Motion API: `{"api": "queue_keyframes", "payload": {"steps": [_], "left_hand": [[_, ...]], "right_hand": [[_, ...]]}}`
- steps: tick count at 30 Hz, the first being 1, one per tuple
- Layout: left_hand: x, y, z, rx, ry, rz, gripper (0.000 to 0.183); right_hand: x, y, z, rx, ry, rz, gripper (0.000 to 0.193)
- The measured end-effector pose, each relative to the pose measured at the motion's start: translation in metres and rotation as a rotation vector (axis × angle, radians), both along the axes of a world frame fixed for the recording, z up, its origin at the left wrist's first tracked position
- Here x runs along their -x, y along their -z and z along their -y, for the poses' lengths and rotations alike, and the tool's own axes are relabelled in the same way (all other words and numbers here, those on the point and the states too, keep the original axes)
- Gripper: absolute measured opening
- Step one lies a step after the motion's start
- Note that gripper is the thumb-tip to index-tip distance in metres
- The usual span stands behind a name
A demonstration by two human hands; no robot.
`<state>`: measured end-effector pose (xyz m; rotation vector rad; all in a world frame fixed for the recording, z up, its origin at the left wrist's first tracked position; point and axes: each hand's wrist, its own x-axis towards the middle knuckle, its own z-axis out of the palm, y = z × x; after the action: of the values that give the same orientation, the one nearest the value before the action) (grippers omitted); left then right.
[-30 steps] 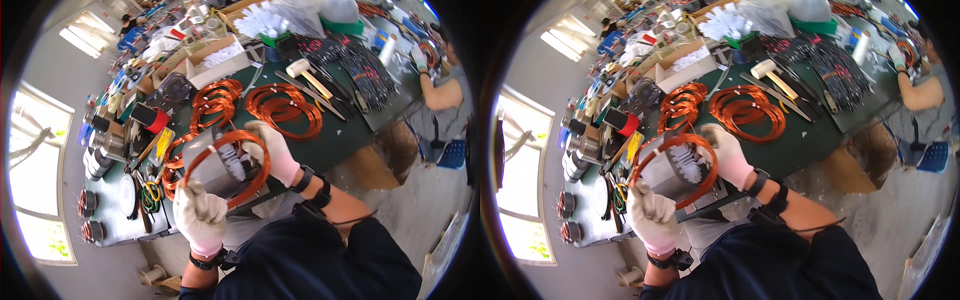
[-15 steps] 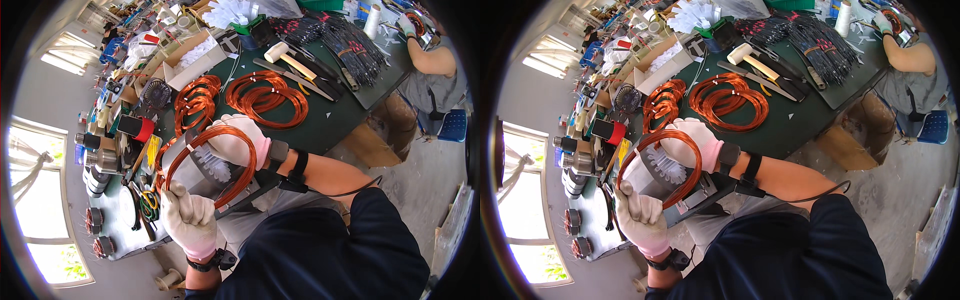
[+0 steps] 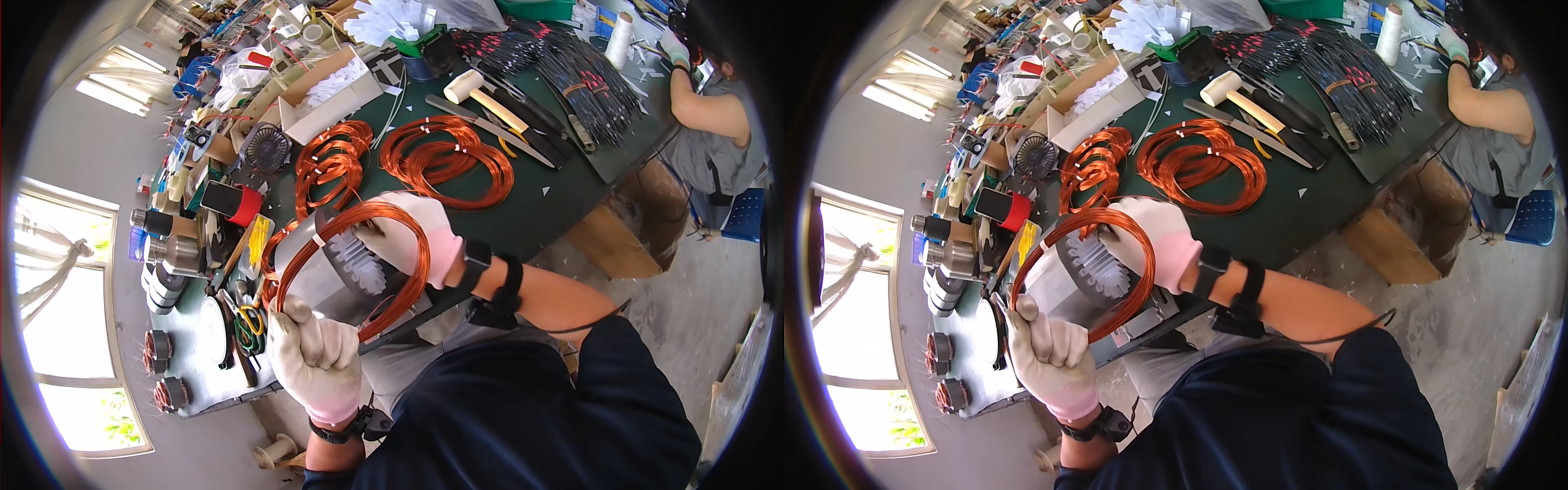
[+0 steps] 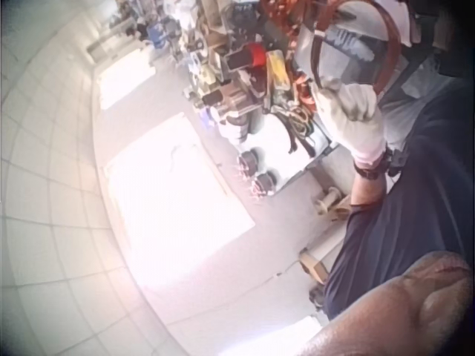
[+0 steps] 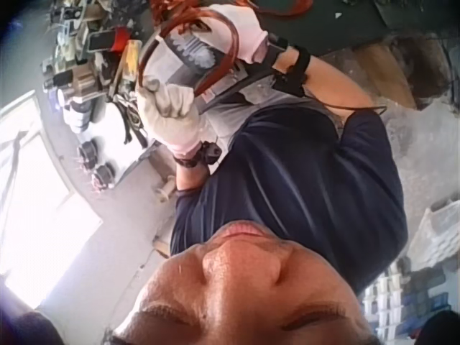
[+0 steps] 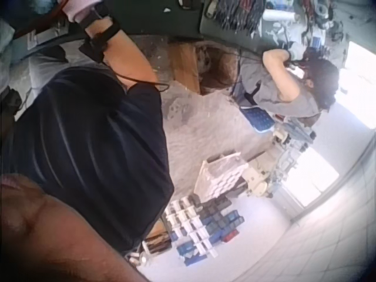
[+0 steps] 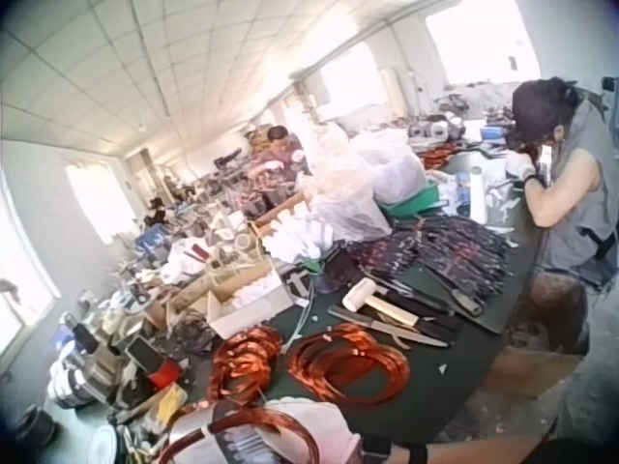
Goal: Inserting and organizing copper wire coils into a motor stator at a workbench.
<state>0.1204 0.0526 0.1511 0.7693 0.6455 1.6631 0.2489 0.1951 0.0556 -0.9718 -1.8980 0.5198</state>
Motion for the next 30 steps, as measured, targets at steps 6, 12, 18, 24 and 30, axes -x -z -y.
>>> {"api": "queue_keyframes", "payload": {"steps": [6, 12, 18, 24, 30], "left_hand": [[-0.004, 0.004, 0.017, 0.058, -0.017, 0.048, 0.036], [-0.002, -0.005, 0.028, 0.059, -0.172, 0.023, 0.034], [-0.008, -0.004, 0.014, -0.041, -0.233, -0.126, 0.033], [-0.011, 0.008, 0.009, -0.045, -0.119, -0.135, 0.036], [-0.010, -0.001, 0.009, -0.019, -0.125, -0.121, 0.032]], "right_hand": [[-0.022, -0.003, 0.021, 1.068, -0.442, -0.784, 0.022], [-0.029, -0.015, 0.042, 1.338, -0.527, -1.292, 0.025], [-0.031, -0.008, 0.054, 1.344, -0.542, -1.355, 0.026], [-0.042, -0.013, 0.073, 1.408, -0.499, -1.187, 0.029], [-0.053, -0.005, 0.074, 1.327, -0.516, -1.178, 0.030]]}}
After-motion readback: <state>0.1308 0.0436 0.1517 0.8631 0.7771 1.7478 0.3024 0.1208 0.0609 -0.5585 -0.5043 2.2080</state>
